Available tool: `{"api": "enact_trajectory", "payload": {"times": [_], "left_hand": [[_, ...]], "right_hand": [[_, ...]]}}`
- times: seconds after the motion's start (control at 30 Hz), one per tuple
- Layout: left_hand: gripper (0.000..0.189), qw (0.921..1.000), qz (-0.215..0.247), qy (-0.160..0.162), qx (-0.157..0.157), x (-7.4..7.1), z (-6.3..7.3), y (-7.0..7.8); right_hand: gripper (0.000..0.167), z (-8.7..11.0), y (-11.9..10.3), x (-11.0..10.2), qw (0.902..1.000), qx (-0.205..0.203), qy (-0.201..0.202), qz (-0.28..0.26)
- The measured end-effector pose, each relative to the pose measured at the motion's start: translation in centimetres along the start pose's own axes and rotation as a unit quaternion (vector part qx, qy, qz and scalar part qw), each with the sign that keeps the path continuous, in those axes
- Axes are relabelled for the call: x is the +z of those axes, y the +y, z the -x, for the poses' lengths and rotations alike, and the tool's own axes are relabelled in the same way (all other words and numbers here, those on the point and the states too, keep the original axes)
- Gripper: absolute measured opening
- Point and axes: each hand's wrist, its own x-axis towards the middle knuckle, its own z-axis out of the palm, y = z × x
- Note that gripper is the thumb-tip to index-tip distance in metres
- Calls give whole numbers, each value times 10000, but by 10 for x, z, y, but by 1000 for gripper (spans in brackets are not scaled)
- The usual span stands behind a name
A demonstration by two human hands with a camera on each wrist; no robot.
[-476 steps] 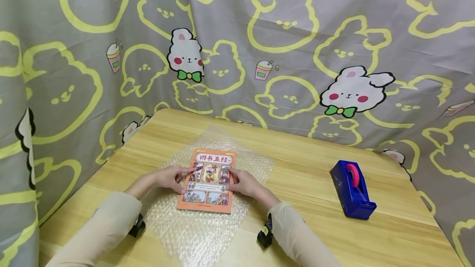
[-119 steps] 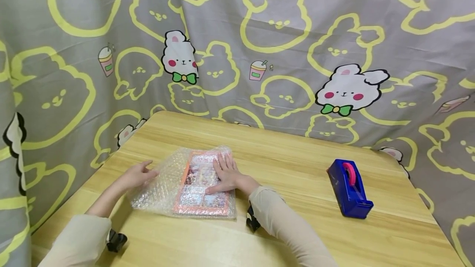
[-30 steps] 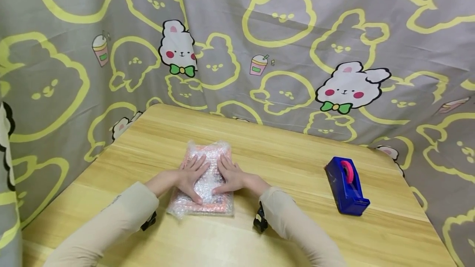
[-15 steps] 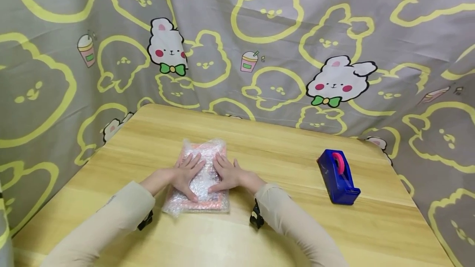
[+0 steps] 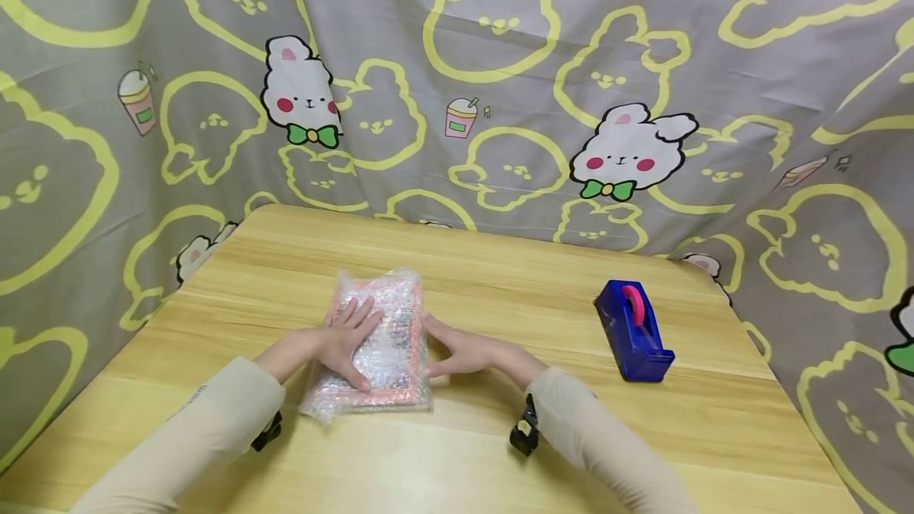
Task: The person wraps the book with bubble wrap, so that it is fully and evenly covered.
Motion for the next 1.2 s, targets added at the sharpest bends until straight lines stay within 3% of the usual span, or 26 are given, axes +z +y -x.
{"api": "enact_trajectory", "payload": {"times": [0.23, 0.47, 0.83, 1.2], "left_hand": [[122, 10000, 55, -10, 44, 0, 0, 0], [122, 9999, 68, -13, 134, -1, -1, 0], [122, 9998, 68, -50, 203, 1, 1, -3], [121, 9991, 216, 90, 347, 2, -1, -2]], "right_hand": [[80, 47, 20, -12, 9944, -296, 342, -960], [72, 94, 39, -22, 9746, -687, 795, -1977], [62, 162, 63, -23, 9523, -716, 1644, -2469], [54, 227, 90, -20, 9247, -627, 2835, -2461]]}}
